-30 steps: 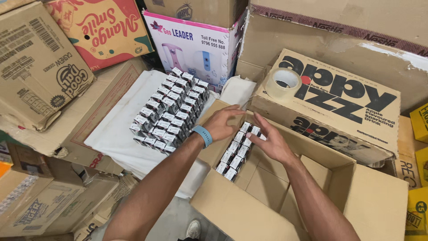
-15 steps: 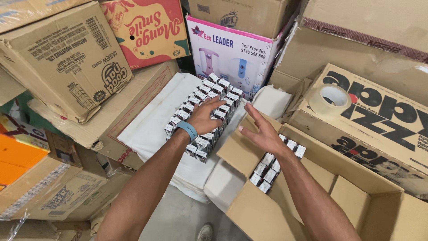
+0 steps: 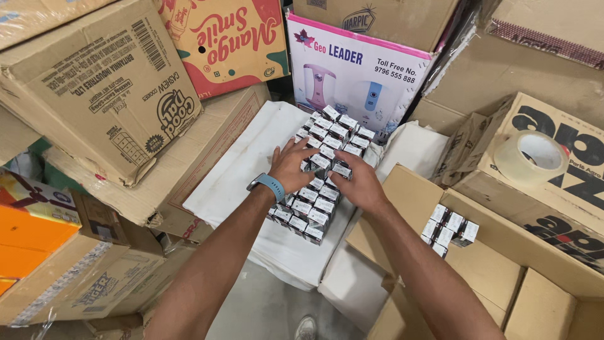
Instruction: The person opens a cardboard box and systematically places small rectangular packages into it. They arrange the packages in neat rows, filling the box from one side to the other.
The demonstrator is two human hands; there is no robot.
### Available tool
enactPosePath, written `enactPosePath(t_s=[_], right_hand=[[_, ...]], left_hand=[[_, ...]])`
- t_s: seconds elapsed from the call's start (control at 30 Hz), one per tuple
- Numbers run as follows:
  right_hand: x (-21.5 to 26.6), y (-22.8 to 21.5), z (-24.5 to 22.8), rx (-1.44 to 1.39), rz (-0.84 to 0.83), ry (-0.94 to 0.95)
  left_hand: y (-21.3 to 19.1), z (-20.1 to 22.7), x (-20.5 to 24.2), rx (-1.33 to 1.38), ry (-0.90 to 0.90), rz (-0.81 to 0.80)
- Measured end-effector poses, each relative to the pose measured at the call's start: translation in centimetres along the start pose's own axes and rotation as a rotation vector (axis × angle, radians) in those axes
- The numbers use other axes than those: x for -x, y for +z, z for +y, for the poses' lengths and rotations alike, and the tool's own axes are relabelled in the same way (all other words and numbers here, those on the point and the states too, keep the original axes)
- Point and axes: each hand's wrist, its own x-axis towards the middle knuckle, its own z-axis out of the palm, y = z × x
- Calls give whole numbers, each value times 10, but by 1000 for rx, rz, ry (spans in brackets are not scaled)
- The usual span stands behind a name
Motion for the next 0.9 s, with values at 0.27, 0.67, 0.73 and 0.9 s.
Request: enactPosePath(t_s=[0.27, 0.67, 0.73, 0.9], right_hand=[[-18, 38, 16, 229, 71, 75], [-13, 46, 8, 11, 188, 58], [-13, 44, 8, -21, 206, 43], [-10, 27, -2, -254, 203, 4]], left_hand=[[11, -6, -16, -172, 80, 25], [36, -36, -41, -182, 237, 132], [29, -32, -36, -189, 241, 135], [27, -39, -38, 6, 301, 136]])
